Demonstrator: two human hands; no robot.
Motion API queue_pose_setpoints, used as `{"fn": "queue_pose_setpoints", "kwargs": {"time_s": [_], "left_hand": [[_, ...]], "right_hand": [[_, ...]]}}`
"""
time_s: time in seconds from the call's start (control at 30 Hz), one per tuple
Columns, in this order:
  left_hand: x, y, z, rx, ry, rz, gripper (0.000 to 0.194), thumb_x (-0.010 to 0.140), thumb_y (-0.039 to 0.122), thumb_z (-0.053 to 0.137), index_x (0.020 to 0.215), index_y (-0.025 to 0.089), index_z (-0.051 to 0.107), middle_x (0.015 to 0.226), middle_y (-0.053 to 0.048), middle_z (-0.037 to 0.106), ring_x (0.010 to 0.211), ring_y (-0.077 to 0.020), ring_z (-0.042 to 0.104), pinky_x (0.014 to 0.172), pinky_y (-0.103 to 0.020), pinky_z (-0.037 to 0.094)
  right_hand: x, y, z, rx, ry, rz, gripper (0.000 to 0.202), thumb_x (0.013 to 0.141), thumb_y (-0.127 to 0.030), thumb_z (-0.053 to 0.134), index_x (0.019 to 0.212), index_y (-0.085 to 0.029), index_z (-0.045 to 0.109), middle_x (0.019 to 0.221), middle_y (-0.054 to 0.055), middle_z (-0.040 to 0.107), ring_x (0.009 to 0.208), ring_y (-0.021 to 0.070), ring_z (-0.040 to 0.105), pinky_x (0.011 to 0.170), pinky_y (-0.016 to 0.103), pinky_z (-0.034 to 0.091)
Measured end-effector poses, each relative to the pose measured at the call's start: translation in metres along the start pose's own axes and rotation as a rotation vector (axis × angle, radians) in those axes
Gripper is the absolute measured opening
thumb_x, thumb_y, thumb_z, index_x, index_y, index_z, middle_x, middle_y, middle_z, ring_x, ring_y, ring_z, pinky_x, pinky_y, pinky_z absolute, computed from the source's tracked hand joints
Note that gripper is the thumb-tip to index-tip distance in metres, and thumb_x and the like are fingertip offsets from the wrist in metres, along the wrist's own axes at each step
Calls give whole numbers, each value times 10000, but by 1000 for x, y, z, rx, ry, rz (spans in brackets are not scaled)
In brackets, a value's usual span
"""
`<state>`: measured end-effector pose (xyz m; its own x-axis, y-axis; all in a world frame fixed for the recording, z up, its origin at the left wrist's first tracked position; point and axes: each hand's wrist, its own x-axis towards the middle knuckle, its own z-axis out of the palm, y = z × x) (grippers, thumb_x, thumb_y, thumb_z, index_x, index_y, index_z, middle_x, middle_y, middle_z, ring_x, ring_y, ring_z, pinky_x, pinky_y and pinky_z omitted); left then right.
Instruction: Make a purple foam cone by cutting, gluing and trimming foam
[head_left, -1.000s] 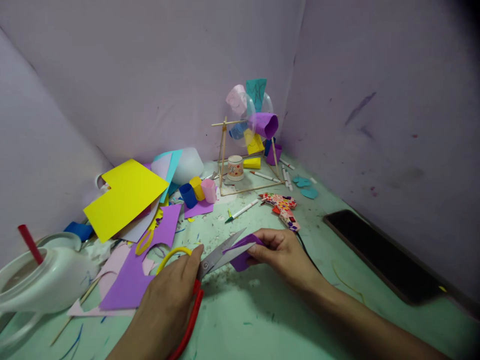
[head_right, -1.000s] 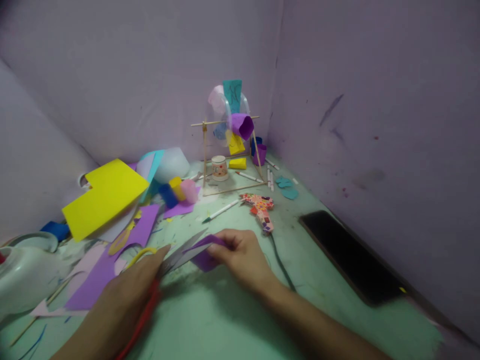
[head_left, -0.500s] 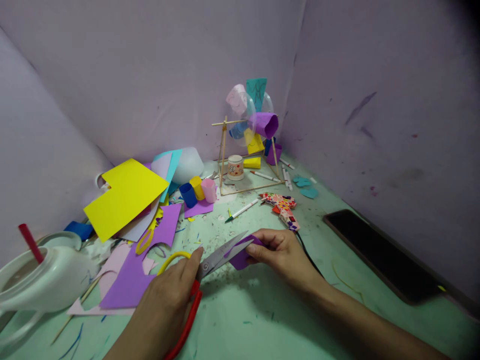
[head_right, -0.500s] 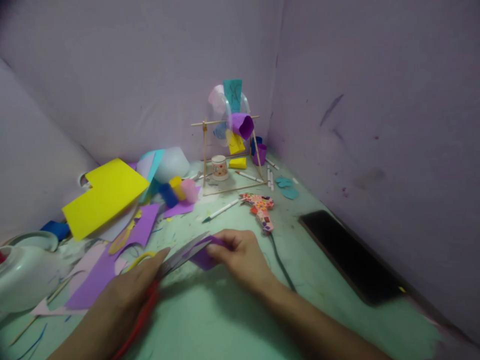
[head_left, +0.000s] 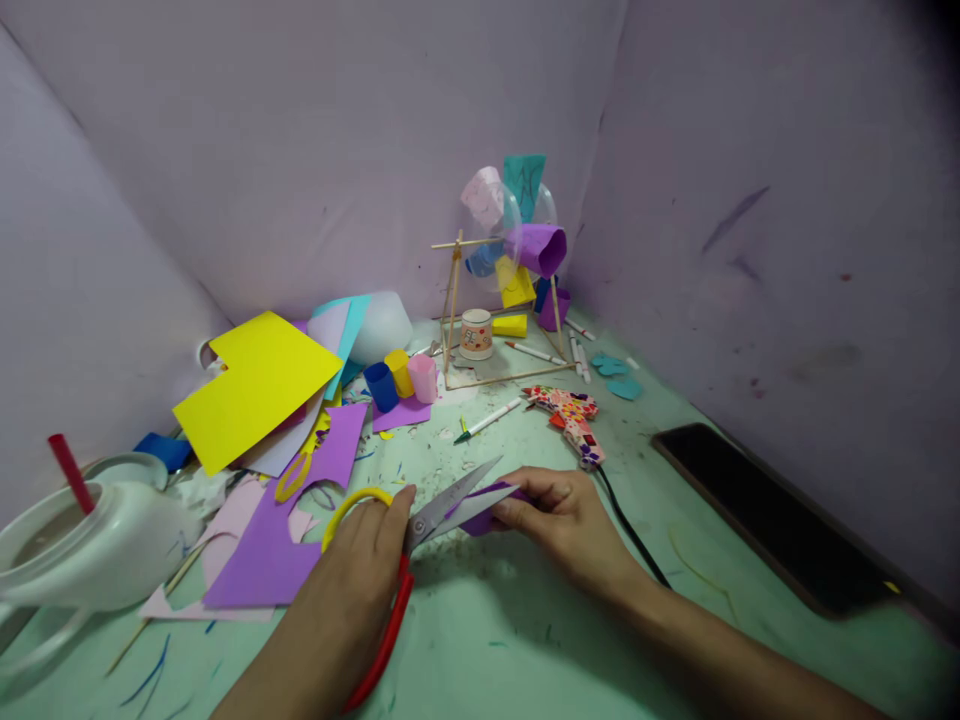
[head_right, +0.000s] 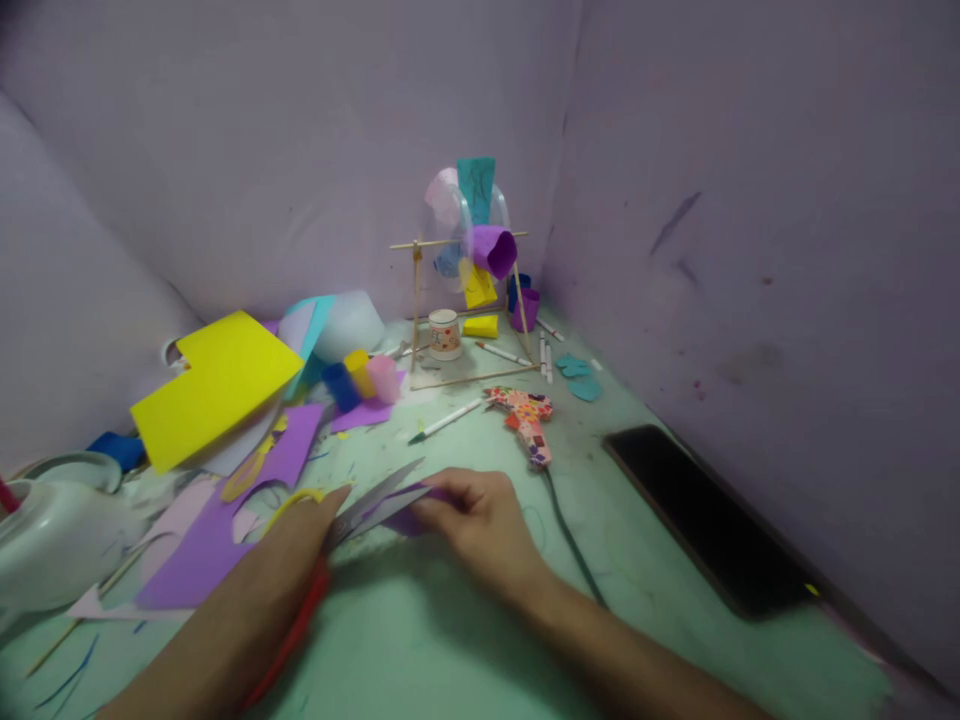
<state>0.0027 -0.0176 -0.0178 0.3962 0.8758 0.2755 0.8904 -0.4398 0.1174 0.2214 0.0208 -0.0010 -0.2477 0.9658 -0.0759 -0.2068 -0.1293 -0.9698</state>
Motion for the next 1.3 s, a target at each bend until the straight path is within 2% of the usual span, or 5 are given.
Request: {"fn": "queue_pose_setpoints", "kwargs": {"time_s": [0.2, 0.53, 0.8, 1.03, 1.3], "left_hand": [[5, 1, -11, 125, -80, 49, 495, 800, 25, 330, 1284, 64, 427, 1080, -193, 659, 969, -277, 650, 813, -430, 552], [8, 4, -15, 224, 49, 191, 471, 739, -22, 300, 1160, 13, 510, 918, -208, 711, 779, -264, 713, 641, -375, 593], [8, 0, -17, 186, 62, 246, 431, 763, -6, 304, 1162, 20, 466, 859, -201, 716, 741, -261, 717, 582, -368, 594], [7, -3, -15, 93, -21, 160, 451, 771, 18, 313, 1183, 41, 493, 881, -183, 714, 745, -258, 711, 595, -388, 594], [2, -6, -14, -70, -161, 14, 449, 798, 104, 366, 1218, 158, 515, 935, -129, 717, 796, -233, 699, 681, -366, 573]], "right_hand": [[0, 3, 0, 10, -7, -3, 104, 628, -254, 765, 694, -175, 755, 571, 4, 707, 589, 152, 666, 624, 247, 518], [0, 3, 0, -2, -7, 1, 92, 629, -239, 734, 670, -158, 749, 568, 17, 702, 572, 159, 654, 626, 270, 518], [1, 8, -1, -17, 2, 6, 94, 635, -230, 692, 661, -154, 740, 586, 26, 702, 589, 173, 651, 651, 306, 520], [1, 10, -1, -24, 8, 21, 92, 642, -227, 692, 652, -148, 739, 590, 26, 702, 582, 161, 641, 630, 286, 505], [2, 8, 1, 6, 10, 31, 101, 647, -237, 710, 613, -144, 727, 560, 18, 689, 554, 135, 628, 589, 245, 494]]}}
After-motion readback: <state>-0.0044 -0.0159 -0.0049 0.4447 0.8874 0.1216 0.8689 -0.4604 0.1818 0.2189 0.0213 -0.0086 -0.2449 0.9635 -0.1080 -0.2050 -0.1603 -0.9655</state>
